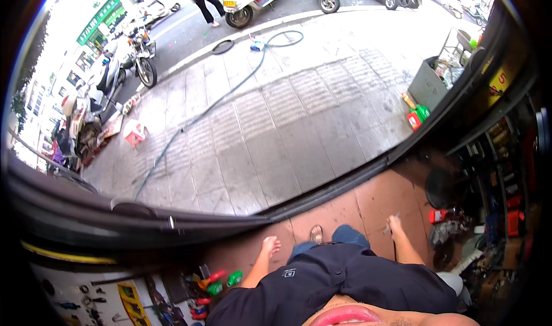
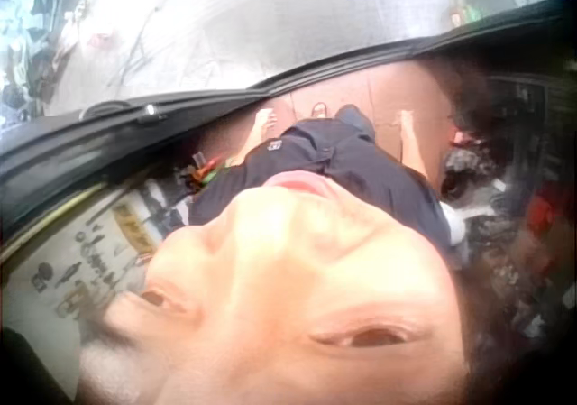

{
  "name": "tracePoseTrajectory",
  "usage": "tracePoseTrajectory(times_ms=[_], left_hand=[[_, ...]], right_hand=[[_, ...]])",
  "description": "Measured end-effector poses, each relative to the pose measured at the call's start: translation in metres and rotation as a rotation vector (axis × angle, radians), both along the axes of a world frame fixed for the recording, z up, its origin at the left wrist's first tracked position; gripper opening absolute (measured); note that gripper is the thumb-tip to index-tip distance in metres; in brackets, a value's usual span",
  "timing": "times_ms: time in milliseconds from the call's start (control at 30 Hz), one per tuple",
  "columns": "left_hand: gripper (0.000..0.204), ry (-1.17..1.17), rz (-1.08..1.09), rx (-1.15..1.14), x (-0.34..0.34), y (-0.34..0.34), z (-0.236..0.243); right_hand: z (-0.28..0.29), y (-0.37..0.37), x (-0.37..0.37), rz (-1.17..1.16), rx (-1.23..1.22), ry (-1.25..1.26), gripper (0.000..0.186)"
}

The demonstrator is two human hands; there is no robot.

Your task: The person uses a power drill to remove screws from the front panel of a scooter, goes into a tool room to retrieve a T-handle wrench and a screwdriver, and then uses those tools to continue working on the front assembly of the scooter.

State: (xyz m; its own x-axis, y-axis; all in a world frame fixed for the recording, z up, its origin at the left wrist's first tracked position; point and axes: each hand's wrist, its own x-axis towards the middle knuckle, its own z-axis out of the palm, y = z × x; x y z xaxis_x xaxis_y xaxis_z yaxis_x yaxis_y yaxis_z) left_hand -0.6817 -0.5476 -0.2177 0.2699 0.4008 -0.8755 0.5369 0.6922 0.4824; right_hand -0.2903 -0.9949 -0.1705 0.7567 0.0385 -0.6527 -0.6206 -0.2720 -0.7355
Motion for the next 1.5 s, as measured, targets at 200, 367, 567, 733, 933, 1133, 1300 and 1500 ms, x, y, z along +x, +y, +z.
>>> tracePoseTrajectory(times_ms=[200, 367, 567, 733, 933, 1133, 1300, 1500], left_hand=[[0.034, -0.102, -0.221, 0.259, 0.280, 0.181, 0.029], [0.035, 0.018, -0.201, 0.258, 0.428, 0.256, 0.046], [0.039, 0.037, -0.372, 0.119, 0.553, 0.303, 0.126], [0.040, 0.034, -0.205, 0.082, 0.656, 0.373, 0.114], [0.037, 0.121, -0.199, -0.002, 0.769, 0.482, 0.087], [0.036, 0.116, -0.130, 0.071, 0.901, 0.620, 0.149], [0.036, -0.024, -0.120, 0.209, 1.042, 0.737, 0.173], [0.034, 0.022, -0.139, 0.169, 1.185, 0.825, 0.167]], right_hand=[[-0.038, 0.034, 0.086, -0.101, -0.224, 0.085, 0.026], [-0.012, 0.103, 0.231, -0.132, -0.252, 0.540, 0.021], [0.042, 0.245, 0.504, 0.093, -0.015, 0.348, 0.029], [0.088, 0.388, 0.727, 0.340, -0.117, -0.006, 0.038], [0.119, 0.484, 0.835, 0.491, -0.443, 0.029, 0.040], [0.163, 0.523, 0.867, 0.670, -0.466, 0.389, 0.031], [0.173, 0.584, 0.923, 0.862, -0.672, 0.312, 0.033], [0.133, 0.696, 1.080, 0.741, -0.670, 0.381, 0.031]])
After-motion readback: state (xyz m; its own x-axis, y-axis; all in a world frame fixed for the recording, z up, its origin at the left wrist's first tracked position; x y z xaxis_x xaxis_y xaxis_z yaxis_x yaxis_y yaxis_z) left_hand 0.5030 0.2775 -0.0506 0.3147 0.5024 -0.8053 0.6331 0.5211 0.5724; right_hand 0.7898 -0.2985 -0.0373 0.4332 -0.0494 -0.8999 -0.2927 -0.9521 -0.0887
